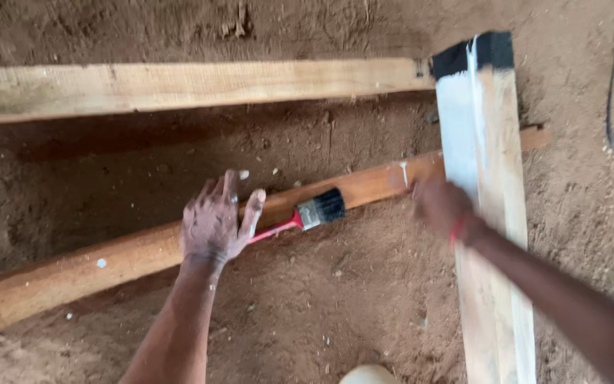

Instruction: The person applies white paint to wooden beams using a paint brush, dipping the brush into a white bucket and coating the surfaces of the wood.

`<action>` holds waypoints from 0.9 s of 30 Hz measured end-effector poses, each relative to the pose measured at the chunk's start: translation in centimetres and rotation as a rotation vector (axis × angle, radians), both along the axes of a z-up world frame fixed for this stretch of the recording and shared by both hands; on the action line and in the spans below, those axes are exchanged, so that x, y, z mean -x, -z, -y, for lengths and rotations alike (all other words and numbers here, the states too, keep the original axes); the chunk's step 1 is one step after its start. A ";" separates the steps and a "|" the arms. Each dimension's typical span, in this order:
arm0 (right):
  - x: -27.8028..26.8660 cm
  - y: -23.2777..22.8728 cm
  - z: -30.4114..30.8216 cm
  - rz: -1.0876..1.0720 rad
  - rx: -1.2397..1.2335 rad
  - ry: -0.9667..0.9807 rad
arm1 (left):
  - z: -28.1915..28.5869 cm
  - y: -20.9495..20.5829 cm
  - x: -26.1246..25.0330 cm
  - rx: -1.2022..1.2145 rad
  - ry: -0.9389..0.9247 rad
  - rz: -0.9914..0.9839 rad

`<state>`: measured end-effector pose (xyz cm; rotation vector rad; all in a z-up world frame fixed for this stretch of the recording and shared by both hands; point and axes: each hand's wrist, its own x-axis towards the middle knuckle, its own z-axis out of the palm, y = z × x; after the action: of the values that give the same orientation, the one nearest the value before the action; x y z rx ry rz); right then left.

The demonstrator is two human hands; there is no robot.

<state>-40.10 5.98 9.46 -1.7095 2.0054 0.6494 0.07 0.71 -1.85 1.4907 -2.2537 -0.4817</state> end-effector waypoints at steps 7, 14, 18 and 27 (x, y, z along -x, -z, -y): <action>-0.2 -1.5 2.6 -0.232 0.314 -0.395 | 0.1 -3.0 -0.7 -0.391 -0.028 -0.075; 0.3 -0.4 0.1 -0.146 -0.069 -0.127 | 0.5 -2.0 -0.3 -0.275 -0.009 -0.093; 0.4 -3.2 4.2 -0.196 0.215 -0.244 | -0.4 -2.0 -0.5 -0.241 -0.006 -0.189; 0.2 -4.0 -4.7 -0.210 -0.201 -0.112 | 0.2 -2.5 -0.6 -0.310 -0.014 -0.125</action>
<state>-40.35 10.69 13.49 -1.7003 1.9130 1.0699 0.71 0.50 0.61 1.5689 -2.1421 -0.9287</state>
